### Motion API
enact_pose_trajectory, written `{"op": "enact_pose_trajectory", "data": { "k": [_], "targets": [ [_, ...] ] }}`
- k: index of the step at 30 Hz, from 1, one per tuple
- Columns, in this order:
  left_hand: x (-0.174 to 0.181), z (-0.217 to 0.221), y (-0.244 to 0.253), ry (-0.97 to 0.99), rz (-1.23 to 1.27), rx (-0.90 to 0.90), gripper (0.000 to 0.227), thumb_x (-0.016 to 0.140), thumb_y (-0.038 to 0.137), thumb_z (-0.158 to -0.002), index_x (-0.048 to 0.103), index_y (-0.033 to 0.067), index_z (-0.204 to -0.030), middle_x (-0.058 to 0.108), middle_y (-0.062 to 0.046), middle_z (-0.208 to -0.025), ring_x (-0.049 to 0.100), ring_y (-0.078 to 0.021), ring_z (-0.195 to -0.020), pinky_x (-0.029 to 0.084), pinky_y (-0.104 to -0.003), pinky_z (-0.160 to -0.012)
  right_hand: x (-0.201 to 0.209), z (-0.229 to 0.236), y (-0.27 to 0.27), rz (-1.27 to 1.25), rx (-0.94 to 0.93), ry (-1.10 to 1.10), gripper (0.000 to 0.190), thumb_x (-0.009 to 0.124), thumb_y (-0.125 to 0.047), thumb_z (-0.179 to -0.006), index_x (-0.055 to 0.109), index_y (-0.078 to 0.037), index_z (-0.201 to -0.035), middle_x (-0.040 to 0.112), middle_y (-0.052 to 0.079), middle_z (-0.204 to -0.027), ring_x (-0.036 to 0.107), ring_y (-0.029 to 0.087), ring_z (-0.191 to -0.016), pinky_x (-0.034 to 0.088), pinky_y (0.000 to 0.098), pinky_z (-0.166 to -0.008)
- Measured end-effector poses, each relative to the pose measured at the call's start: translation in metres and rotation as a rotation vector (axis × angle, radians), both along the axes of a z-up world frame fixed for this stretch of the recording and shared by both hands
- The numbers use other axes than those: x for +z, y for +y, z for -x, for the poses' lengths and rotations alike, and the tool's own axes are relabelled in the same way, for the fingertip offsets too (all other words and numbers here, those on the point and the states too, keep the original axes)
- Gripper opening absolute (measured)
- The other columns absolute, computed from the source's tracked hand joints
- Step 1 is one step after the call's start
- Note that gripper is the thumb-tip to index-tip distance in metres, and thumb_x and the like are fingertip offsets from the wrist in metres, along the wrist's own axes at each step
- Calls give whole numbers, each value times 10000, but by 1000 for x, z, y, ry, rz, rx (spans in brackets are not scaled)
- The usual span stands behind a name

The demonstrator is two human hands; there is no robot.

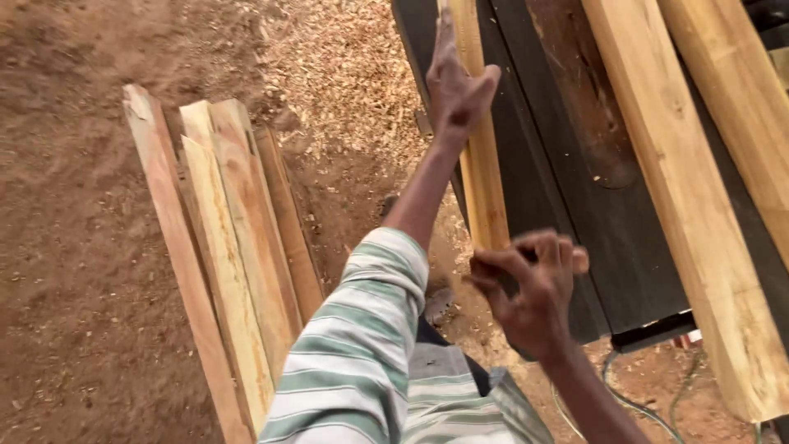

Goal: Measure and mark wood planks at a woodworking station.

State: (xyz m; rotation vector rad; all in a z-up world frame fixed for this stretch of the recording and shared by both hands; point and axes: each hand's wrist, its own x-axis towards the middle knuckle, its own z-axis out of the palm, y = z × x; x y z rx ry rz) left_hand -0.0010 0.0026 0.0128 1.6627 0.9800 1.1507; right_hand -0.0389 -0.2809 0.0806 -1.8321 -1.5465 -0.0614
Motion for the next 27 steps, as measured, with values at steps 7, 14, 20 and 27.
{"op": "enact_pose_trajectory", "data": {
  "k": [7, 14, 20, 27],
  "targets": [
    [-21, -15, -6, -71, -185, 11, 1065, 669, 16, -757, 89, 10, -1651, 186, -203, -1709, 293, -379, -1556, 418, -496, -1231, 15, -50, 19, 30, -58, 617, 303, 684, -393, -1012, 685, -140, -1177, 680, 46, -1106, 659, 187, -1000, 539, 357, -887],
    [12, -10, -161, -91, 51, -66, 1062, 626, 50, -827, -55, -10, -1640, -20, -303, -1702, 141, -486, -1572, 355, -549, -1220, 13, -71, -141, 731, -424, 139, 511, 847, -552, -710, 764, -109, -951, 714, 28, -815, 719, 170, -704, 584, 341, -690],
    [46, 45, -101, 353, -254, -159, 1115, 728, 405, -879, 74, 1, -1687, 56, -358, -1701, 130, -480, -1587, 195, -566, -1284, -84, -89, -280, 579, -564, -376, 483, 793, -528, -758, 743, -103, -981, 651, 63, -800, 714, 240, -818, 614, 361, -710],
    [74, 21, 216, 1023, -900, -869, 1263, 976, 476, -527, 321, 171, -1563, 231, -247, -1634, 199, -461, -1524, 202, -723, -1152, -139, -106, -317, 828, -728, 121, 741, 854, -510, -700, 565, -35, -1190, 650, 162, -1211, 748, 255, -916, 659, 341, -758]
  ]
}}
